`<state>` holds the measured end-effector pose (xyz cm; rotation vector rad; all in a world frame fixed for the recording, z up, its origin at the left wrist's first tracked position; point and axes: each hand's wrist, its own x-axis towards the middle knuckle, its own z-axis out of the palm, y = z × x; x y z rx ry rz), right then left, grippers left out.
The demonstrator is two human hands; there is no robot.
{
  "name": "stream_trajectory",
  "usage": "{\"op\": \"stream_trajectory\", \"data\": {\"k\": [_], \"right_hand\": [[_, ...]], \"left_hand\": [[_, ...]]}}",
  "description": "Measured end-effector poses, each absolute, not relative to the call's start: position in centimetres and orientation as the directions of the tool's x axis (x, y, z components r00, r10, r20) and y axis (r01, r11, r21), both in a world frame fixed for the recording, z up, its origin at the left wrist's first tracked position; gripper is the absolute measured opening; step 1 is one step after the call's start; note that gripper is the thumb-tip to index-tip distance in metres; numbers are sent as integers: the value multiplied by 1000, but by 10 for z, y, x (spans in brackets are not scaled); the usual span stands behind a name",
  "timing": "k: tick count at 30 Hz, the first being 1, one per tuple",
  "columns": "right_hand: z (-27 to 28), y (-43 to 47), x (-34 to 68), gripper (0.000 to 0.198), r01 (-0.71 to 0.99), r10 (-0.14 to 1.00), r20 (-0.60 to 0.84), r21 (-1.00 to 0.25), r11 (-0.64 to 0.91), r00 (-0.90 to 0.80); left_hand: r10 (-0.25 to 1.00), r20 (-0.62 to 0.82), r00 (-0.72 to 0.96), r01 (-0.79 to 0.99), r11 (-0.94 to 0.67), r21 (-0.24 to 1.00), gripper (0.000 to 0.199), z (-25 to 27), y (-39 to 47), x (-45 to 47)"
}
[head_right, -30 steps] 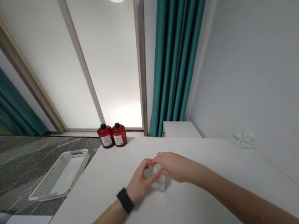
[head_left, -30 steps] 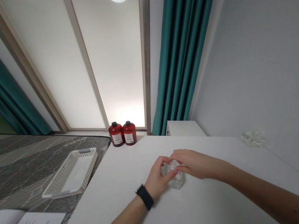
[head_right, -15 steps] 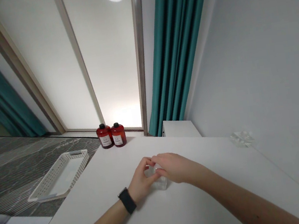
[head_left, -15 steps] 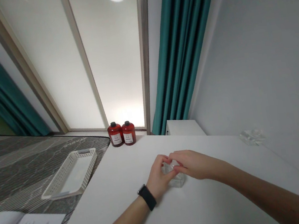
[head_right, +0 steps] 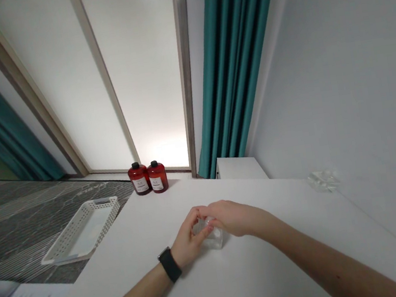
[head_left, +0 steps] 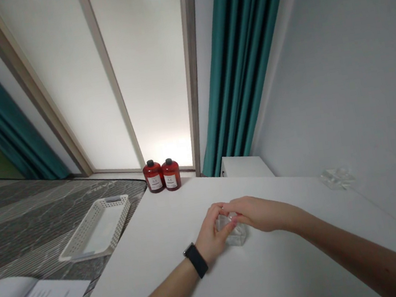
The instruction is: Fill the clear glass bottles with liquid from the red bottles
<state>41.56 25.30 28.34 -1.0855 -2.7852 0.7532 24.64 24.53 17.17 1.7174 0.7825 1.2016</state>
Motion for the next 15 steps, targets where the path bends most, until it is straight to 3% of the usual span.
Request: {"op": "stream_trajectory", "data": {"k": [10, 12, 15], "right_hand": [[274, 241, 423, 18, 743, 796, -72, -419, 522, -601], [271, 238, 422, 18, 750, 795, -29, -352, 560, -606], [273, 238, 420, 18, 745, 755, 35, -137, 652, -655]], "left_hand": [[886, 389, 251, 78, -419, 905, 16, 168, 243, 252], [901, 359, 242, 94, -390, 916, 24, 169, 243, 250], [902, 292, 320, 83, -333, 939, 53, 168, 246, 241]]}}
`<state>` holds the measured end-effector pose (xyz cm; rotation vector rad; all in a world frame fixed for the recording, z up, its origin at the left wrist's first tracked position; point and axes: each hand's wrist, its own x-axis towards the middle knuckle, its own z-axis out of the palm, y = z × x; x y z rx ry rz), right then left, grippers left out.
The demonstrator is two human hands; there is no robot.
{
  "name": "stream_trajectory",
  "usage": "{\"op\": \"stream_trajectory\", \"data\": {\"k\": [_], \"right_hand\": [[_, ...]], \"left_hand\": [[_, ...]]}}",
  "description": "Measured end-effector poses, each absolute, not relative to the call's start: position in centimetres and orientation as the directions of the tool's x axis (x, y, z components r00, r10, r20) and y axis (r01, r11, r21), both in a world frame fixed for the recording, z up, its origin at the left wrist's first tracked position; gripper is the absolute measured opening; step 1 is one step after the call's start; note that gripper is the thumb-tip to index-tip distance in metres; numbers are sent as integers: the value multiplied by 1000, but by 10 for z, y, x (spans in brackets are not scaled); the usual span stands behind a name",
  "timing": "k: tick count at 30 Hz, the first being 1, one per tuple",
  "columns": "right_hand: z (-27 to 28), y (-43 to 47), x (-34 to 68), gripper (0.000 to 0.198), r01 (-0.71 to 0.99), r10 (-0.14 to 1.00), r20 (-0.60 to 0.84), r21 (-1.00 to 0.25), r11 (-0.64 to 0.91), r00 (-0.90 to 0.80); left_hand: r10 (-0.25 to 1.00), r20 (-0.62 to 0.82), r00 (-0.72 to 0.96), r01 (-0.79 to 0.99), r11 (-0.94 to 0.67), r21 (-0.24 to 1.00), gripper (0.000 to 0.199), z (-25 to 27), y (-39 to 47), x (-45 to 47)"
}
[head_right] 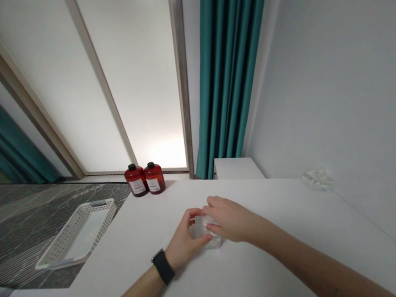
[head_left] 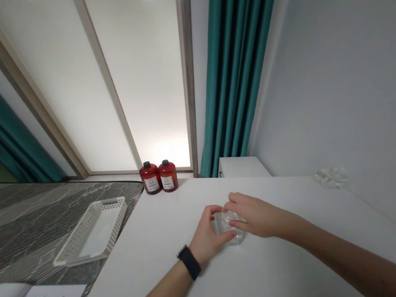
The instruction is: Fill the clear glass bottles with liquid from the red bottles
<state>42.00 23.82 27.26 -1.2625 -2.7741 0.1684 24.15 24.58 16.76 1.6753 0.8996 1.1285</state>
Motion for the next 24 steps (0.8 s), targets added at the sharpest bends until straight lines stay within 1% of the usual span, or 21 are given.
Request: {"op": "stream_trajectory", "data": {"k": [1, 2, 3, 4, 5, 7, 9, 12, 15, 20, 22, 24], "right_hand": [[274, 239, 419, 19, 730, 732, 40, -51, 682, -681], [276, 241, 418, 21, 704, 704, 33, 28, 709, -710], [277, 243, 417, 21, 668, 670, 16, 89, 739, -742], [279, 246, 415, 20, 626, 631, -6, 126, 770, -776], [280, 248, 414, 19, 586, 595, -31, 137, 799, -803], [281, 252, 411, 16, 534, 543, -71, 113, 838, -837], [281, 253, 408, 12, 528, 533, -94, 74, 846, -841], [280, 253, 406, 7, 569, 572, -105, 57, 820, -814], [279, 252, 406, 8, 590, 591, -95, 45, 806, -801], [280, 250, 408, 9, 603, 600, -65, -49, 796, -797], [280, 250, 407, 10, 615, 613, -54, -69, 785, -788], [279, 250, 407, 12, 631, 630, -39, -97, 770, -776]], "left_hand": [[893, 270, 359, 86, -320, 944, 64, 167, 248, 238], [883, 252, 397, 95, -313, 945, 71, 166, 250, 234], [869, 242, 431, 106, -315, 943, 72, 165, 253, 231], [855, 239, 461, 115, -325, 939, 69, 165, 256, 228], [838, 241, 490, 119, -338, 934, 64, 164, 258, 225], [807, 248, 536, 115, -361, 926, 59, 164, 262, 222], [796, 247, 553, 113, -365, 924, 61, 164, 264, 220], [817, 236, 526, 139, -356, 924, 61, 165, 261, 222], [858, 238, 456, 184, -352, 918, 56, 167, 252, 228], [898, 267, 351, 273, -371, 888, 59, 165, 240, 237], [888, 279, 364, 275, -389, 879, 59, 164, 241, 237], [855, 287, 433, 248, -419, 873, 59, 162, 246, 232]]}}
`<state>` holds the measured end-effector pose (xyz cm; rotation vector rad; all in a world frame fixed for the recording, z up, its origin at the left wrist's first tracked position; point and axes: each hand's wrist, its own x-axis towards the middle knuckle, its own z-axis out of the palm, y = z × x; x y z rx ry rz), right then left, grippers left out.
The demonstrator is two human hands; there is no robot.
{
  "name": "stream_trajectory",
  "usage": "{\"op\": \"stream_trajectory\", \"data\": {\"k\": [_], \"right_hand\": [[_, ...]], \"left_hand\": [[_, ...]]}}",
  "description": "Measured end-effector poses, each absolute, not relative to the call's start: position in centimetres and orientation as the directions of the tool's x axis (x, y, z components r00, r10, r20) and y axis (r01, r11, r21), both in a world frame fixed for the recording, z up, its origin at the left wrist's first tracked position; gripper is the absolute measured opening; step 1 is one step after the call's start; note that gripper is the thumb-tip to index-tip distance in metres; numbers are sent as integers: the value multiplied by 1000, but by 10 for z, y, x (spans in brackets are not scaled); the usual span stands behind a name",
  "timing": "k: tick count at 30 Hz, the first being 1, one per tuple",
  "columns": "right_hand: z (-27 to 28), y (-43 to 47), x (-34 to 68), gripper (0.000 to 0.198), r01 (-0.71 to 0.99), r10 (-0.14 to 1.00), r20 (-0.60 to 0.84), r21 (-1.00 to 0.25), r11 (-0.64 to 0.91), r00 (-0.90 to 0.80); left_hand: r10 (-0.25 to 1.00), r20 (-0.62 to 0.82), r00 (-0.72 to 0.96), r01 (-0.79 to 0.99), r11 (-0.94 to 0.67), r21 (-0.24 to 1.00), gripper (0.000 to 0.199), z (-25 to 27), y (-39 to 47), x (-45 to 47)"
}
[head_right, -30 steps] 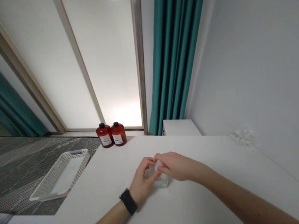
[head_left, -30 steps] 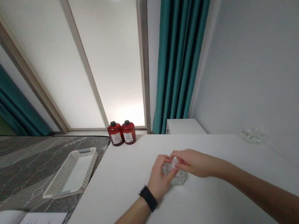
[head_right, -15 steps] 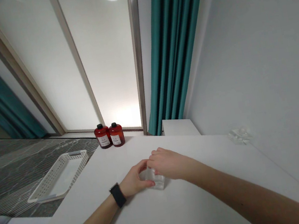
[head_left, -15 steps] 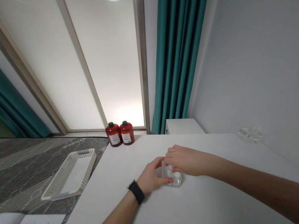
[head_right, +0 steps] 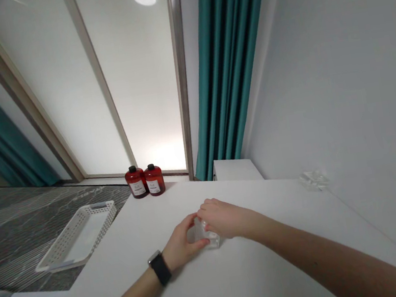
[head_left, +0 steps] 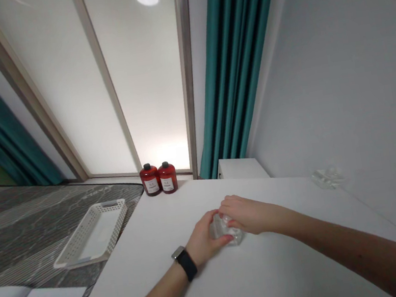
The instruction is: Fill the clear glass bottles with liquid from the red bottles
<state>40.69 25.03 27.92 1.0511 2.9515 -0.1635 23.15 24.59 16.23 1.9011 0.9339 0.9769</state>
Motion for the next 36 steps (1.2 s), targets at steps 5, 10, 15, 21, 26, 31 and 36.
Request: {"op": "stream_trajectory", "data": {"k": [5, 10, 15, 21, 26, 31, 36], "right_hand": [[267, 249, 416, 21, 670, 686, 23, -192, 717, -727], [225, 241, 440, 87, 550, 819, 129, -682, 482, -559], [179, 236, 445, 100, 392, 892, 57, -885, 253, -448], [157, 241, 428, 85, 370, 945, 93, -905, 212, -313], [151, 232, 421, 82, 469, 948, 195, -833, 296, -251], [147, 225, 427, 79, 446, 930, 221, -829, 337, -293], [143, 228, 432, 84, 446, 954, 162, -855, 264, -252]], "left_hand": [[780, 343, 524, 201, -504, 840, 80, 159, 268, 205], [782, 270, 562, 235, -464, 854, 46, 156, 282, 189], [879, 287, 382, 314, -415, 854, 22, 160, 281, 193], [766, 288, 575, 268, -509, 818, 74, 162, 269, 195], [777, 297, 554, 292, -516, 805, 78, 153, 270, 199], [760, 233, 607, 267, -471, 841, 74, 153, 275, 195], [793, 236, 561, 290, -456, 841, 74, 153, 272, 198]]}}
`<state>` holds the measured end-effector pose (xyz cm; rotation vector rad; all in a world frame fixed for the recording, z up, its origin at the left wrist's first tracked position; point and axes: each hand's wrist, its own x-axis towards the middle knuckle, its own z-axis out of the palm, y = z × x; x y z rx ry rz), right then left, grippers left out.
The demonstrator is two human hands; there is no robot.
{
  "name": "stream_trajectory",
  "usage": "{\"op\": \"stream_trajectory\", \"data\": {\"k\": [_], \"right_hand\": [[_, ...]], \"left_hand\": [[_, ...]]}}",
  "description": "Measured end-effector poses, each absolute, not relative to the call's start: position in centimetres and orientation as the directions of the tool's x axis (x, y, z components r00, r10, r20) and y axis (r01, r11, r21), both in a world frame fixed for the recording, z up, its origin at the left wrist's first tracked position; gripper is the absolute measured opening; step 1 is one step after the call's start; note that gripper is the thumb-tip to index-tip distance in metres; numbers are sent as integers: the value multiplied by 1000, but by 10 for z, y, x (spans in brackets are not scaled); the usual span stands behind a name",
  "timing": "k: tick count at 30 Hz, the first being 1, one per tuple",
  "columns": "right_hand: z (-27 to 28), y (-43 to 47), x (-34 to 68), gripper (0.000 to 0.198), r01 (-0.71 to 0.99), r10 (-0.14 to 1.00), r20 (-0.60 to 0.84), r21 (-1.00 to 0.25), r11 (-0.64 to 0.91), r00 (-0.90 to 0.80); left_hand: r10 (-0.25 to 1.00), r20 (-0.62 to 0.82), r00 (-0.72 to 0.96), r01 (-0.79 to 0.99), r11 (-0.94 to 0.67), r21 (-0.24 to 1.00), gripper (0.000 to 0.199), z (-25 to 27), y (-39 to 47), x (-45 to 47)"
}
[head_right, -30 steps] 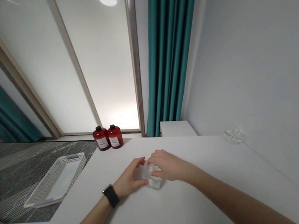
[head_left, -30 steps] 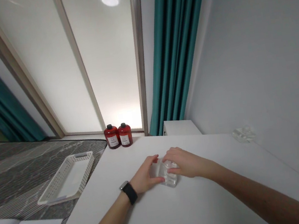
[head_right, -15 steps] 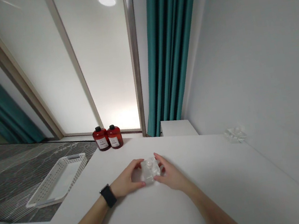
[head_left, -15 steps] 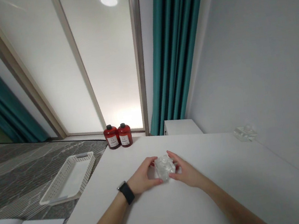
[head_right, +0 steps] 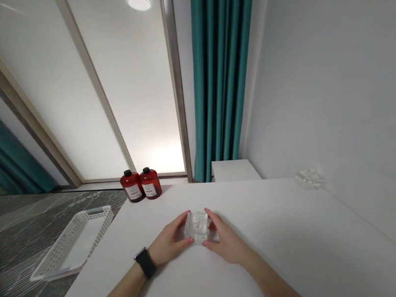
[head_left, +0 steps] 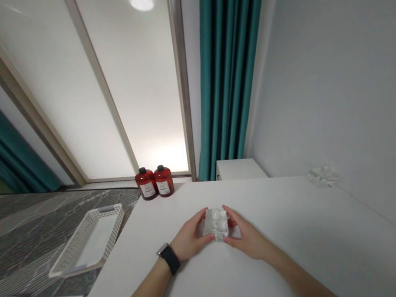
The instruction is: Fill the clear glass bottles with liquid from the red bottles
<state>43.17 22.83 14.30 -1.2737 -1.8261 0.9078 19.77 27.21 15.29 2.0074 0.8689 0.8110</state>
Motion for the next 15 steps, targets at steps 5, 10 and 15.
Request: {"op": "stream_trajectory", "data": {"k": [5, 10, 15], "right_hand": [[144, 231, 432, 76, 422, 945, 184, -860, 288, -269], [144, 235, 434, 80, 428, 950, 168, -862, 271, -263], [149, 240, 447, 80, 453, 951, 115, -859, 240, -286]], "left_hand": [[809, 266, 525, 282, -460, 842, 71, 154, 267, 203], [813, 252, 525, 272, -441, 855, 64, 161, 265, 209], [823, 232, 519, 306, -432, 848, 62, 166, 268, 223]]}}
